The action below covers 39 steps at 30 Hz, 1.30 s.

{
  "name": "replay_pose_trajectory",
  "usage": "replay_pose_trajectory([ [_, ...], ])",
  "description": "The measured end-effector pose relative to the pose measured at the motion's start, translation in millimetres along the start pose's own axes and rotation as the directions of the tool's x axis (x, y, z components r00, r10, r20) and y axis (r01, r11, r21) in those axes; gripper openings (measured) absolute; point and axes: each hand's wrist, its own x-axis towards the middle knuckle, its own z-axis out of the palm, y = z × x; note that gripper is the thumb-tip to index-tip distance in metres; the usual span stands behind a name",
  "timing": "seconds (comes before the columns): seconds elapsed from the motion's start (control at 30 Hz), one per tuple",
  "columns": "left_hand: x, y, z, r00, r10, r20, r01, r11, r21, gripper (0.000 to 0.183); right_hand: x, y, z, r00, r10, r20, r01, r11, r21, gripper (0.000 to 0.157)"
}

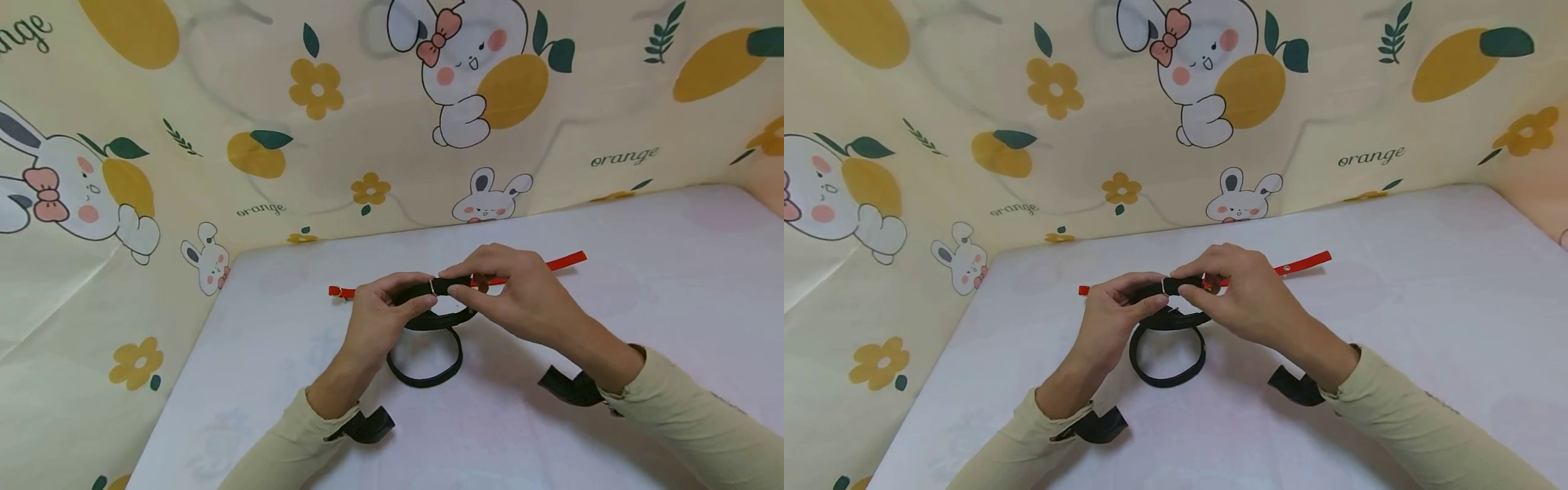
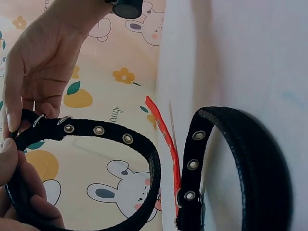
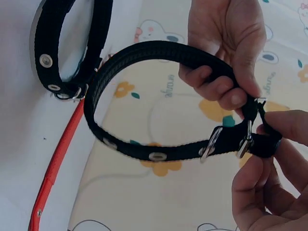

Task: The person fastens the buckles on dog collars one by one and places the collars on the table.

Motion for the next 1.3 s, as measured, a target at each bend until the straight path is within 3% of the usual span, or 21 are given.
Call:
replay_pose_trajectory([
  [0.57, -0.7, -1.0, -1.1, 0.999, 0.044, -0.03, -0.044, 0.999, -0.013, 0.026, 1.1, 1.1, 1.8, 0.998, 0.004, 0.056, -0.001, 0.998, -0.056, 0.022],
  [1.3, -1.4, 1.1, -3.3, 0.997, 0.076, -0.012, -0.076, 0.997, -0.012, 0.028, 1.5, 2.8, 6.5, 0.999, 0.017, 0.03, -0.014, 0.995, -0.096, 0.028],
])
